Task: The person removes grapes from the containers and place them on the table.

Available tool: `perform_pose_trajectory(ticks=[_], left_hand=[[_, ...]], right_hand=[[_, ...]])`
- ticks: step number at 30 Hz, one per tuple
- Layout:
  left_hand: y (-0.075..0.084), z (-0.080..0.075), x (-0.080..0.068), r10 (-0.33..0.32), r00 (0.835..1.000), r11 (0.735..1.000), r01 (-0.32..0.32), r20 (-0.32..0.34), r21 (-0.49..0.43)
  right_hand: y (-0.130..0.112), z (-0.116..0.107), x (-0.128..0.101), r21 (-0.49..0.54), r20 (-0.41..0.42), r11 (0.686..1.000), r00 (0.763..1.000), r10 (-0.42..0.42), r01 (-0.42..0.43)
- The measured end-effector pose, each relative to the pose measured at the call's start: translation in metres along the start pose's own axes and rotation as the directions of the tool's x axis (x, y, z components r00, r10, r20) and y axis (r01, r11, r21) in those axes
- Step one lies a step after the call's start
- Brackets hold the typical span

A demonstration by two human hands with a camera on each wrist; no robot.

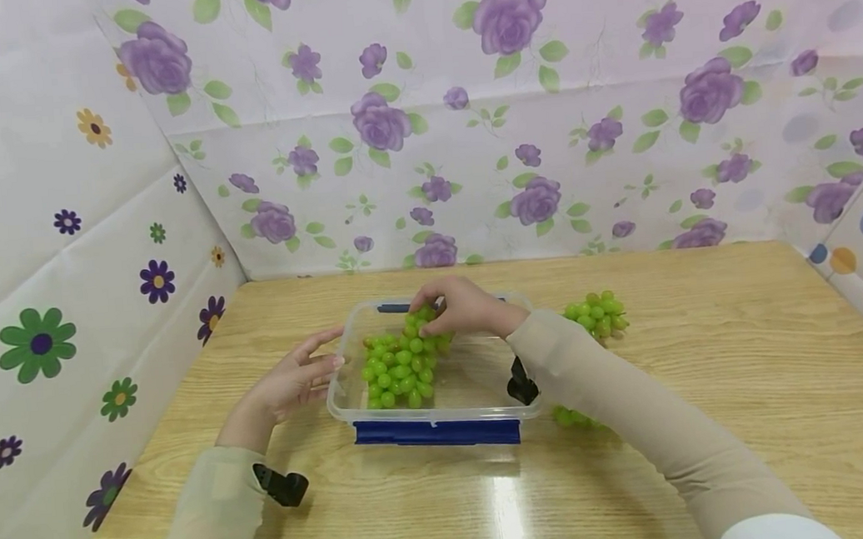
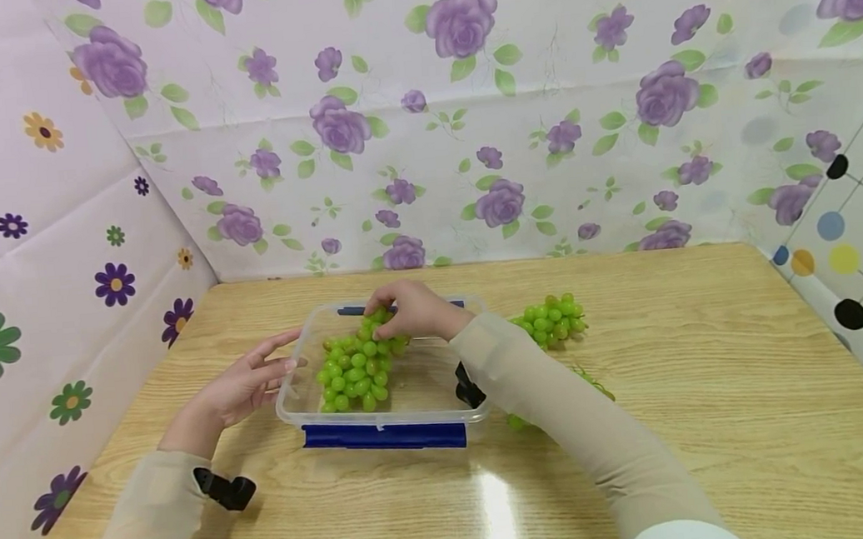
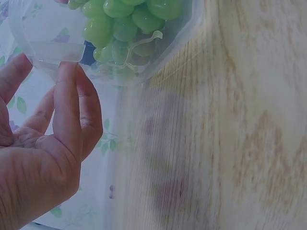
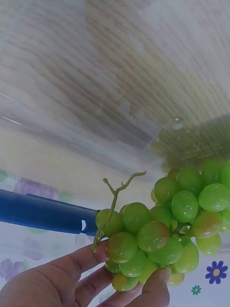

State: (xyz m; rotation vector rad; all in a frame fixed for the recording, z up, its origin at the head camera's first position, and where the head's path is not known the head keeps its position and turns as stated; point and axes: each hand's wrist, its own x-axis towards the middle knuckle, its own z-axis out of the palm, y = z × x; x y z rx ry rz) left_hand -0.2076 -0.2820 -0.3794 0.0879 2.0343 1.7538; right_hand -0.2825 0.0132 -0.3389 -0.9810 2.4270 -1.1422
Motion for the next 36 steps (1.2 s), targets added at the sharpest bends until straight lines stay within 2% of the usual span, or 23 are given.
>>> perform_pose_trajectory(ticks=[5,20,36], left_hand=[[-0.001,0.0,0.001,-0.004,1.0,1.0,0.004,-0.005,-0.004],[0.001,0.002,0.001,-0.014,1.0,1.0,0.013,-0.006,-0.009],[0.002,0.001,0.0,-0.007,1.0,1.0,0.007,-0.005,-0.01]], right_hand=[[-0.002,-0.002,0.001,-0.008,0.002,1.0,1.0,0.013,-0.013],[-0.007,-0.011,-0.001,-0.028,-0.025,0.999,0.999,-0.033,0.032],[-0.014,-0.026,-0.004,-0.048,-0.064,0.999,0.998,0.009,-0.012]])
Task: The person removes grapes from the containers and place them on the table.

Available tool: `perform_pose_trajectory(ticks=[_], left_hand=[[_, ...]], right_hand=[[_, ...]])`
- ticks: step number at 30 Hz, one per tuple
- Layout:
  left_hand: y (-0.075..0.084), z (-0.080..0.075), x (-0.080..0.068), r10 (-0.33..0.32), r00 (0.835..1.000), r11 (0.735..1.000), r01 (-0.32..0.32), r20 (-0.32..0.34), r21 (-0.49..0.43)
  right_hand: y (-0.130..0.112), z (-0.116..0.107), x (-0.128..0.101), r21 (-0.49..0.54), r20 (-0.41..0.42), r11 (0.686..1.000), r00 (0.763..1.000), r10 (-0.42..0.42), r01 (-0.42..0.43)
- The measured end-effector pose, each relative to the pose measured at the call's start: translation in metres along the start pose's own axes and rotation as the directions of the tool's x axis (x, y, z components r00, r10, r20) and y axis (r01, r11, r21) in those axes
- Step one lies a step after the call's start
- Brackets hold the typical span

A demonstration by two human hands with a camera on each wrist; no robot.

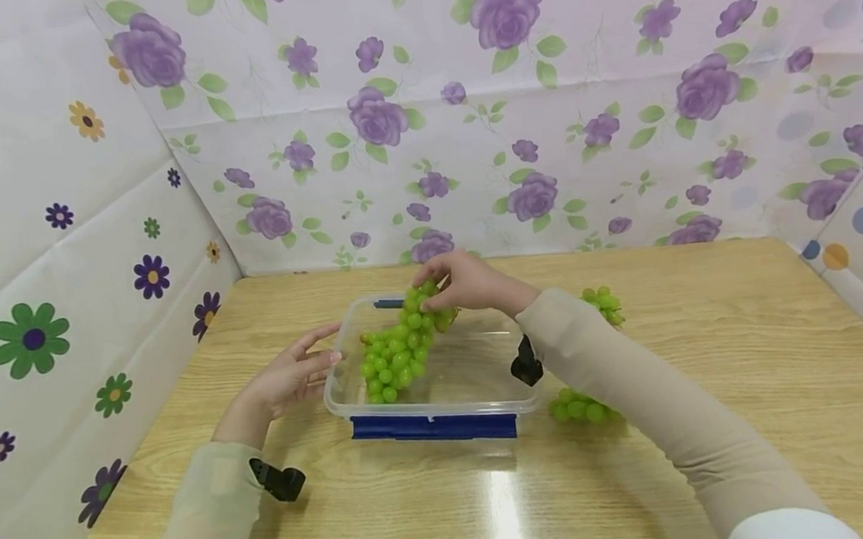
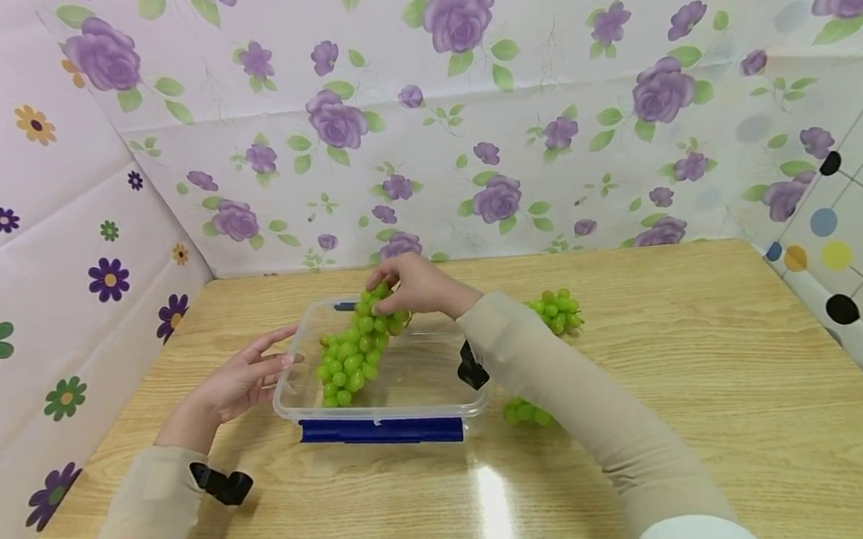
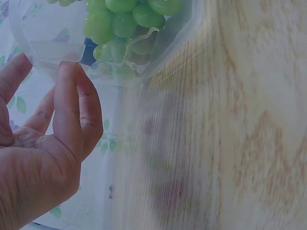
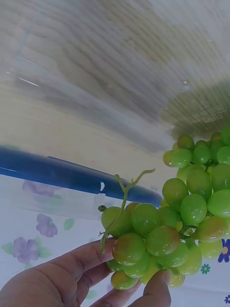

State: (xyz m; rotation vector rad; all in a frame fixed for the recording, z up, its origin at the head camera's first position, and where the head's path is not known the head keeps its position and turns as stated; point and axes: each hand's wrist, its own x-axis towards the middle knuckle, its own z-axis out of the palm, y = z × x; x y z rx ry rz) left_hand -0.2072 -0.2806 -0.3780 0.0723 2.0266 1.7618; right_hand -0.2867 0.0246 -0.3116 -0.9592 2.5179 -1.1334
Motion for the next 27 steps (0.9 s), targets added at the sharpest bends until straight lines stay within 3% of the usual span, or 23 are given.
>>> perform_pose_trajectory(ticks=[10,27], left_hand=[[0.003,0.0,-0.001,0.002,1.0,1.0,-0.002,0.0,-0.003],[0.002,0.001,0.0,0.002,1.0,1.0,-0.002,0.002,0.013]], right_hand=[[-0.002,-0.007,-0.003,0.032,0.003,0.998,0.999,0.045,-0.045],[0.002,-0.017,-0.014,0.055,-0.038,0.997,0.998,0.048,-0.045]])
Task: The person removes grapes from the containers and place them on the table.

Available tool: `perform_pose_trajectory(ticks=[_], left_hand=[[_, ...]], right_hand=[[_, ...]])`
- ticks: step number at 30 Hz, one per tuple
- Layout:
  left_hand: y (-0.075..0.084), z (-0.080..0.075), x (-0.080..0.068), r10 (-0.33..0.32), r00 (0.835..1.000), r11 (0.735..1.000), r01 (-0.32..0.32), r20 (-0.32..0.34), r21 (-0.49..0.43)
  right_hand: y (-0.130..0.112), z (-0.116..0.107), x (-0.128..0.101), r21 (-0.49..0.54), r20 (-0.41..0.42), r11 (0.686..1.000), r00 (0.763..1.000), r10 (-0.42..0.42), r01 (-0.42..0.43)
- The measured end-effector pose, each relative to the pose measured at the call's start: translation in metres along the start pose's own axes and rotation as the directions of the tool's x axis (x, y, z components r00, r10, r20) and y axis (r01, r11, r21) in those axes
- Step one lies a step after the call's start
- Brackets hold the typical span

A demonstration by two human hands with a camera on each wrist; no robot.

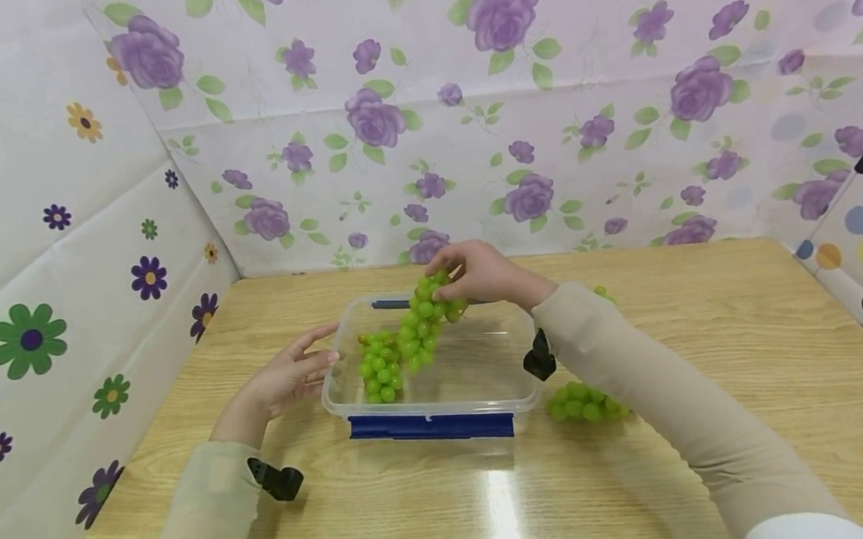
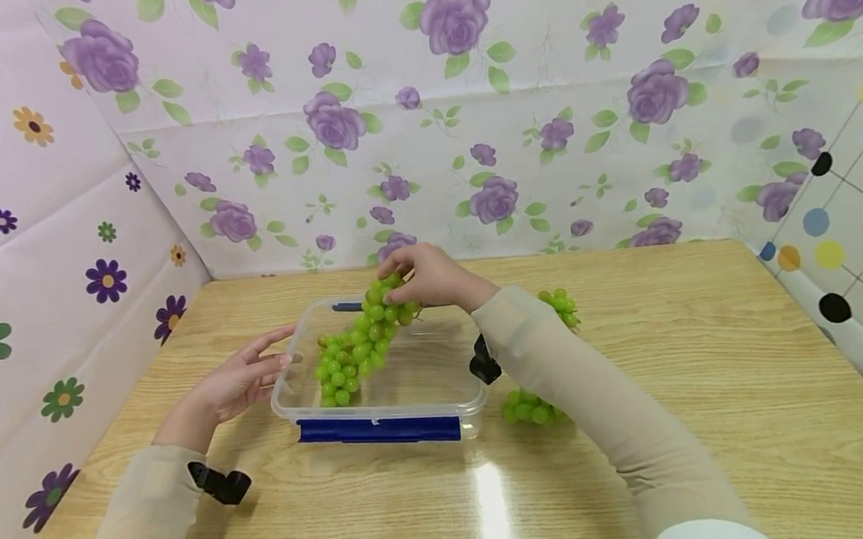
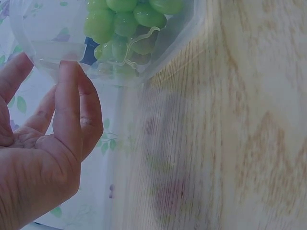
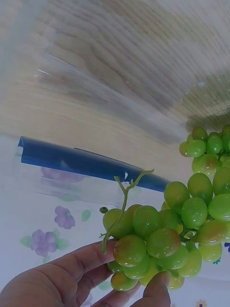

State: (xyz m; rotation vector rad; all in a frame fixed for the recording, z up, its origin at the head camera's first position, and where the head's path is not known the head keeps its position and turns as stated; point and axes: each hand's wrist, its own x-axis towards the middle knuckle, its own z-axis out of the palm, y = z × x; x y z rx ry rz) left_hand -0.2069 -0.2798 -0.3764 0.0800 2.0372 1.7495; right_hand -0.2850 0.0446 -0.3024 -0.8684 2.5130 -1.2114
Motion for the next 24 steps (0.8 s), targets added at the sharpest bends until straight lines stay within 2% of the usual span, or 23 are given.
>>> perform_pose_trajectory(ticks=[9,18,24], left_hand=[[0.0,0.0,0.001,-0.002,1.0,1.0,0.002,0.009,0.004],[-0.001,-0.001,0.001,0.002,1.0,1.0,-0.002,0.014,-0.008],[-0.002,-0.001,0.001,0.004,1.0,1.0,-0.004,0.009,-0.016]], right_hand=[[0.007,-0.003,-0.01,0.04,-0.052,0.999,0.998,-0.032,0.034],[0.015,-0.009,-0.018,0.073,-0.084,0.997,0.996,0.012,-0.006],[0.022,-0.013,-0.023,0.094,-0.103,0.996,0.995,-0.001,0.01]])
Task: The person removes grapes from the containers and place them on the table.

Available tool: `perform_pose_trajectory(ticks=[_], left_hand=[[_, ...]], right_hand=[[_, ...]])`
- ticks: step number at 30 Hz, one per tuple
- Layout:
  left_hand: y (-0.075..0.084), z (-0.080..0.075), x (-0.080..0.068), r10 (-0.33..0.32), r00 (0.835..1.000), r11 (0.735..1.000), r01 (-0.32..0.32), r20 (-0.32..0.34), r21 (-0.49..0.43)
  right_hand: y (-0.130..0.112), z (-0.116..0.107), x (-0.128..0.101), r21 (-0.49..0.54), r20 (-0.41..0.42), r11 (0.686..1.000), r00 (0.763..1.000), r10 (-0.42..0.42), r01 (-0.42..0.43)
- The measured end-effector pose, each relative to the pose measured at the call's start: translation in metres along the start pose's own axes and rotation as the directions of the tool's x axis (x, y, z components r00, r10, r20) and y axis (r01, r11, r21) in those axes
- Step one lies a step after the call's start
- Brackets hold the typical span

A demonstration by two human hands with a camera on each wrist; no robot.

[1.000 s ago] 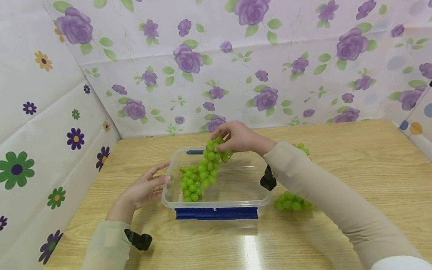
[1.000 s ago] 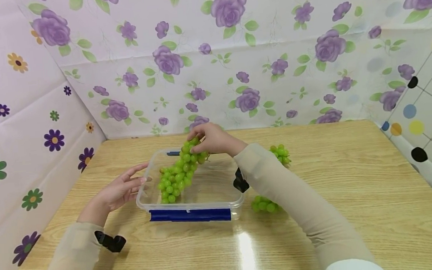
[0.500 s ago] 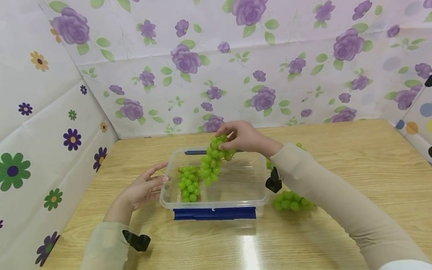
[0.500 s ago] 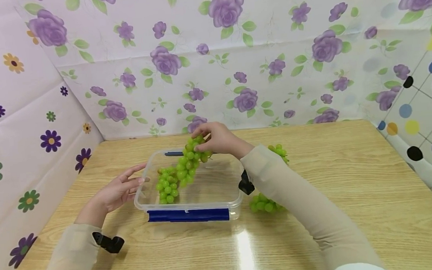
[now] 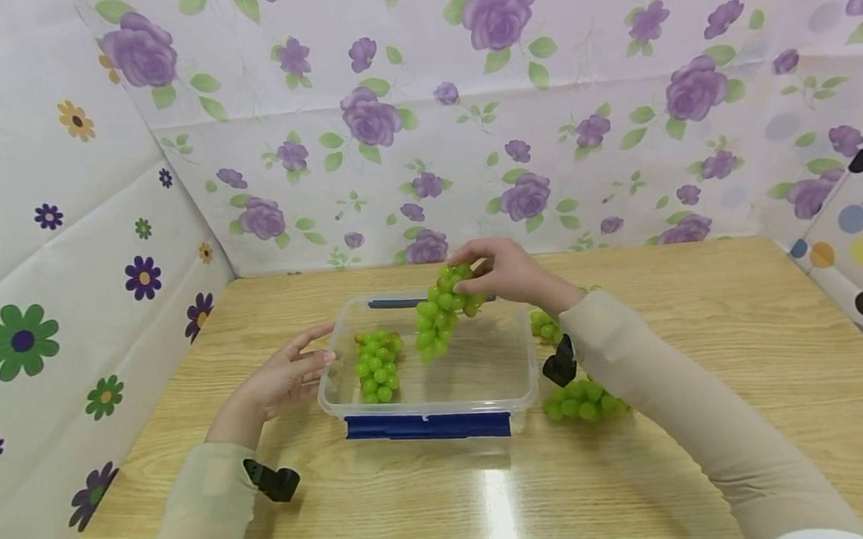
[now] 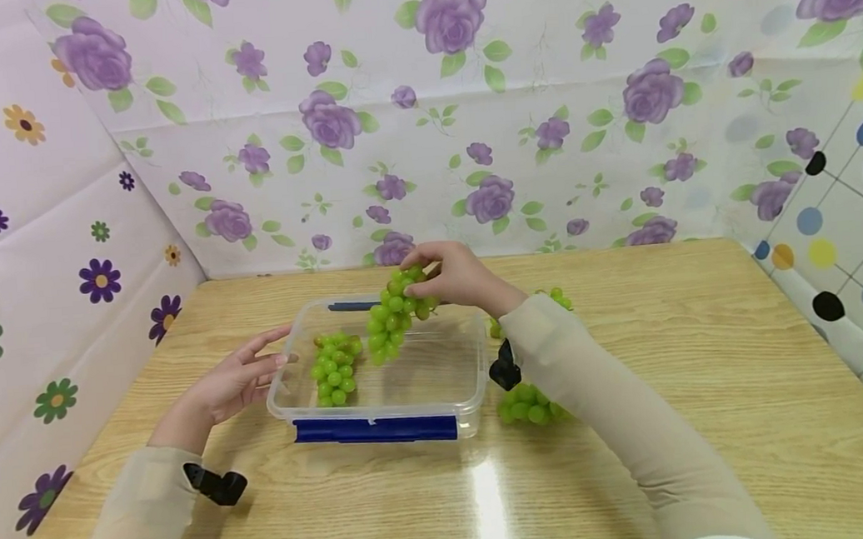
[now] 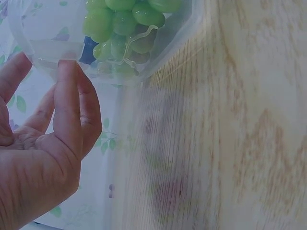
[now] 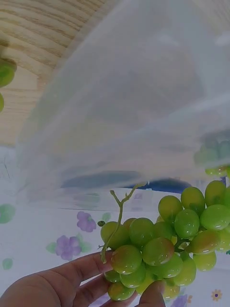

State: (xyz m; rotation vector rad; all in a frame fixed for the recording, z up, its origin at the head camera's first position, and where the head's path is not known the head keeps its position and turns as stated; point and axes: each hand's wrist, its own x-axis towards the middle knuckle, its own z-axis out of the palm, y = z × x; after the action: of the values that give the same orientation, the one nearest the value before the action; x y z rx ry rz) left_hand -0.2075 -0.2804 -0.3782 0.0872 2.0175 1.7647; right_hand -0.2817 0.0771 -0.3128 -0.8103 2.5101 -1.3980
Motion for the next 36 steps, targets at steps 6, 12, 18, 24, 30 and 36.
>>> perform_pose_trajectory(ticks=[6,12,18,24,30,36], left_hand=[[0.001,0.0,-0.001,-0.001,1.0,1.0,0.001,0.001,0.001],[0.001,0.001,-0.001,-0.001,1.0,1.0,0.001,0.007,0.0],[0.0,0.001,-0.001,0.003,1.0,1.0,-0.003,0.008,-0.006],[0.0,0.001,-0.001,0.003,1.0,1.0,-0.003,0.007,-0.008],[0.0,0.001,-0.001,-0.012,1.0,1.0,0.012,-0.003,-0.006],[0.0,0.001,-0.001,-0.014,1.0,1.0,0.014,-0.001,0.001]], right_hand=[[0.006,-0.004,-0.006,0.049,-0.023,0.999,1.0,-0.006,0.007],[0.01,-0.007,-0.013,0.072,-0.045,0.997,0.999,0.001,0.002],[0.006,-0.01,-0.021,0.109,-0.064,0.994,0.998,-0.005,0.012],[-0.002,-0.013,-0.031,0.129,-0.082,0.991,0.997,-0.012,0.023],[-0.01,-0.014,-0.038,0.143,-0.098,0.99,0.995,0.001,0.013],[-0.015,-0.016,-0.044,0.152,-0.117,0.988,0.993,0.035,-0.017]])
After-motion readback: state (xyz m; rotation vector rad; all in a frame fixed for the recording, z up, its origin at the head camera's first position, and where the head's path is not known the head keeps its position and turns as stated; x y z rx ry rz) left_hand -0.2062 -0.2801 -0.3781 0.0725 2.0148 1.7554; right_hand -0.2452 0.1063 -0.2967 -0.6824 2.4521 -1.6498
